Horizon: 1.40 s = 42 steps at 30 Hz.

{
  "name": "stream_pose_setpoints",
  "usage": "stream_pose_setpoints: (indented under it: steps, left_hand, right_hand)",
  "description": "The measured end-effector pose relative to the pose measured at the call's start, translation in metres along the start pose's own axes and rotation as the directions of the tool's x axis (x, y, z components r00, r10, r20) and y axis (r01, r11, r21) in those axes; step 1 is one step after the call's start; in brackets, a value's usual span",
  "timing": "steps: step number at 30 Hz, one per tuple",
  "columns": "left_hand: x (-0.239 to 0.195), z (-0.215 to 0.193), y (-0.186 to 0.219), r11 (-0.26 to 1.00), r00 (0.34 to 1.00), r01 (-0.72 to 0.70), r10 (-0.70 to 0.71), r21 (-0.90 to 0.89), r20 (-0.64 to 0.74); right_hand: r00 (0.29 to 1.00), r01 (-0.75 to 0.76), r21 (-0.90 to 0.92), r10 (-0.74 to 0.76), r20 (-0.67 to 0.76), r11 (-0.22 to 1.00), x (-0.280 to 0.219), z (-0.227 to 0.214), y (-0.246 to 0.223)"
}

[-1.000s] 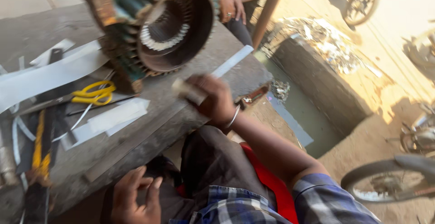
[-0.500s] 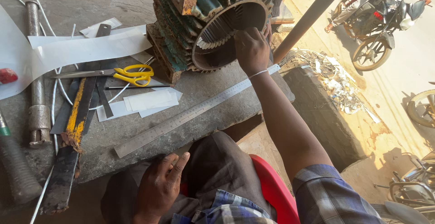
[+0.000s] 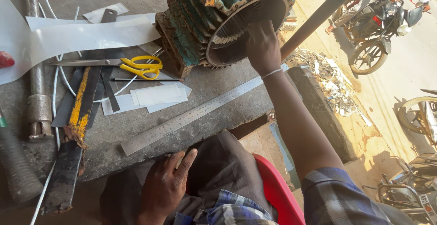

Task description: The person folds small white rectangular strips of insulation paper by hand, creasing them along the edges, and occasionally inserts them into the slots of an electric motor stator on a workbench.

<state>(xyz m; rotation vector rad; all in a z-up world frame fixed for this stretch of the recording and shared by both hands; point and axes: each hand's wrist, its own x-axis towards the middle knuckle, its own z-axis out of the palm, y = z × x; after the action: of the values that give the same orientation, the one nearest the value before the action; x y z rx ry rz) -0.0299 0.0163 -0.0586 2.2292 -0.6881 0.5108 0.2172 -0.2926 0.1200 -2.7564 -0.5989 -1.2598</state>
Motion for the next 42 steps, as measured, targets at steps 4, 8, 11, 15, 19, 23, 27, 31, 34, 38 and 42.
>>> stream_pose_setpoints:
  steps: [4,8,11,15,19,23,27,31,34,38,42]
  left_hand:
    - [0.003,-0.004,0.004,1.0,0.998,0.027,-0.027,-0.008,0.056]
    - [0.003,-0.007,0.004,1.0,0.998,0.013,-0.013,-0.004,0.054]
    - [0.004,-0.007,0.004,0.999,0.999,0.02,-0.018,-0.038,0.042]
    - [0.004,-0.007,0.005,0.997,0.998,0.034,-0.03,-0.074,0.058]
    - [0.006,-0.01,0.006,1.0,0.999,0.014,-0.013,-0.024,0.042]
    - [0.006,-0.011,0.006,1.0,0.998,0.013,-0.012,-0.022,0.058]
    - [0.006,-0.008,0.006,0.999,0.996,0.026,-0.024,-0.032,0.087]
    - [0.004,-0.006,0.006,1.0,0.994,0.021,-0.018,-0.019,0.104]
    - [0.004,-0.004,0.006,0.999,0.984,0.04,-0.035,-0.026,0.174]
    - [0.003,-0.002,0.007,0.998,0.972,0.057,-0.051,-0.019,0.229]
    - [0.004,-0.001,0.007,0.999,0.971,0.038,-0.035,-0.008,0.236]
  right_hand:
    - [0.996,-0.082,-0.046,0.084,0.033,0.996,0.01,0.014,0.0]
    - [0.996,-0.073,-0.067,0.076,0.041,0.995,0.008,0.002,-0.004]
    - [1.0,-0.018,-0.124,0.019,0.001,0.992,-0.007,-0.017,-0.003]
    - [1.0,0.027,-0.142,-0.027,0.003,0.99,-0.013,-0.015,0.006]
    - [0.995,0.091,-0.118,-0.095,-0.033,0.989,0.006,0.004,0.013]
    - [0.994,0.103,-0.126,-0.105,-0.007,0.987,0.01,0.008,0.013]
    - [0.999,0.034,-0.039,-0.035,-0.034,0.999,0.003,0.004,0.01]
    - [0.997,0.006,-0.028,-0.008,-0.075,1.0,0.006,0.013,0.007]
    - [0.991,-0.108,0.034,0.11,-0.071,0.994,0.009,0.018,0.006]
    - [0.988,-0.098,0.073,0.106,-0.114,0.993,0.01,0.02,0.005]
    - [0.983,-0.123,0.116,0.137,-0.121,0.986,0.006,0.02,0.009]
